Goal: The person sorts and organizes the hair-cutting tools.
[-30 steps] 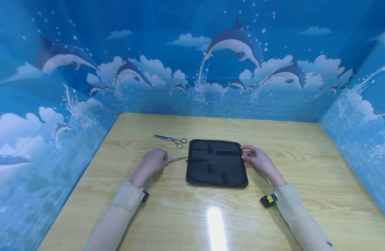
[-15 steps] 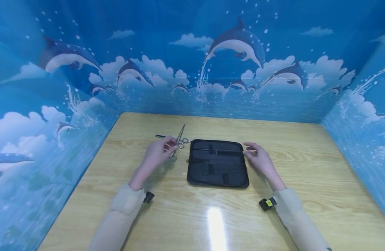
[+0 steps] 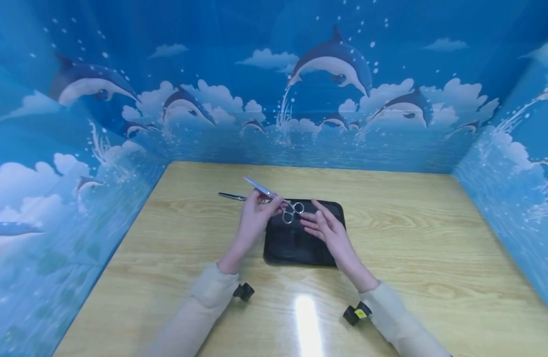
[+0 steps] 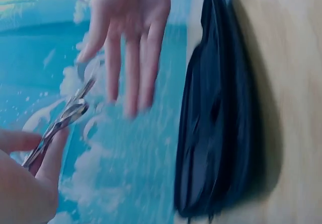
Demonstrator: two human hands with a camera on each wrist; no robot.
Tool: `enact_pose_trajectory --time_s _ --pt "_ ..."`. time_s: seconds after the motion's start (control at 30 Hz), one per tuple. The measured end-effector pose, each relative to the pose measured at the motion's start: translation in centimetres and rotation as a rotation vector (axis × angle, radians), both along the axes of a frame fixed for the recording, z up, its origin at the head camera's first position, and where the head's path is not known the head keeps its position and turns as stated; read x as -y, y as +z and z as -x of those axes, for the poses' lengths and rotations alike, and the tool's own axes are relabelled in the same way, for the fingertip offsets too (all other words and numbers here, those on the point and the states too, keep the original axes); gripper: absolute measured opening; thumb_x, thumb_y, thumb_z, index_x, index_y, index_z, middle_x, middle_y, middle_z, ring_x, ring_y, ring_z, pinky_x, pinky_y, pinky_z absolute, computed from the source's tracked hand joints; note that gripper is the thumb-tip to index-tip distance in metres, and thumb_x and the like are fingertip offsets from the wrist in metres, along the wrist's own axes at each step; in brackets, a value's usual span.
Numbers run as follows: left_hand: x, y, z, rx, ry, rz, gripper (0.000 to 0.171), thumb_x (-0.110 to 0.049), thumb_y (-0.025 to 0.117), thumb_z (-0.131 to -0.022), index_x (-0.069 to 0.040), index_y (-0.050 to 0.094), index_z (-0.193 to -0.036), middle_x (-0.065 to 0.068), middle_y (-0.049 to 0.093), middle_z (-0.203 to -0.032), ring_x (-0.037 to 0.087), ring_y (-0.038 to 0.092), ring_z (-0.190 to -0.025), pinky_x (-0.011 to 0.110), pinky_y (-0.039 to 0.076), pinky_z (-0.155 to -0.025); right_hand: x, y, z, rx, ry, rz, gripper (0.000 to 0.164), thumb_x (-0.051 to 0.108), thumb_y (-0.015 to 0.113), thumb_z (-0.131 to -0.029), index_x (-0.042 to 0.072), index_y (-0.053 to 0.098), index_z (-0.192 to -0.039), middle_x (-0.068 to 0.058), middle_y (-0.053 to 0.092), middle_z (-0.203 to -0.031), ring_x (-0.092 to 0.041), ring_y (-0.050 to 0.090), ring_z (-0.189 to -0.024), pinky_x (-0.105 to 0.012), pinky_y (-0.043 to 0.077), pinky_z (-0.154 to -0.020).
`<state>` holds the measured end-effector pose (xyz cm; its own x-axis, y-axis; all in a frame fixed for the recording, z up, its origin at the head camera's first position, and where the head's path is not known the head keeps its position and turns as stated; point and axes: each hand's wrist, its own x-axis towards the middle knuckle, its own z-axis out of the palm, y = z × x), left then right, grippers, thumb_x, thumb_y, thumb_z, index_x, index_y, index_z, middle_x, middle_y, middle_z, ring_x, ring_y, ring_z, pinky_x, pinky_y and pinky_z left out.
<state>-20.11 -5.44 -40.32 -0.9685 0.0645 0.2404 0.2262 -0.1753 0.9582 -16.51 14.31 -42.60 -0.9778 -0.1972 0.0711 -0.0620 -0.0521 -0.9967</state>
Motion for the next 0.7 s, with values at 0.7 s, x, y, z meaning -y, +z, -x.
enact_pose_trajectory --time_s 0.7 --pt "-3.6 -1.3 -2.3 0.322 -0.013 -0.393 0.018 -0.002 0.060 -0.085 0.005 0.053 -0.100 0.007 0.061 -0.092 0.019 0.061 -0.091 0.027 0.053 -0.085 2.7 -0.3 -0.2 0.132 -0.281 0.463 0.040 0.010 0.061 -0.086 -0.002 0.049 -0.122 -0.002 0.073 -0.090 -0.016 0.065 -0.084 -0.031 0.055 -0.082"
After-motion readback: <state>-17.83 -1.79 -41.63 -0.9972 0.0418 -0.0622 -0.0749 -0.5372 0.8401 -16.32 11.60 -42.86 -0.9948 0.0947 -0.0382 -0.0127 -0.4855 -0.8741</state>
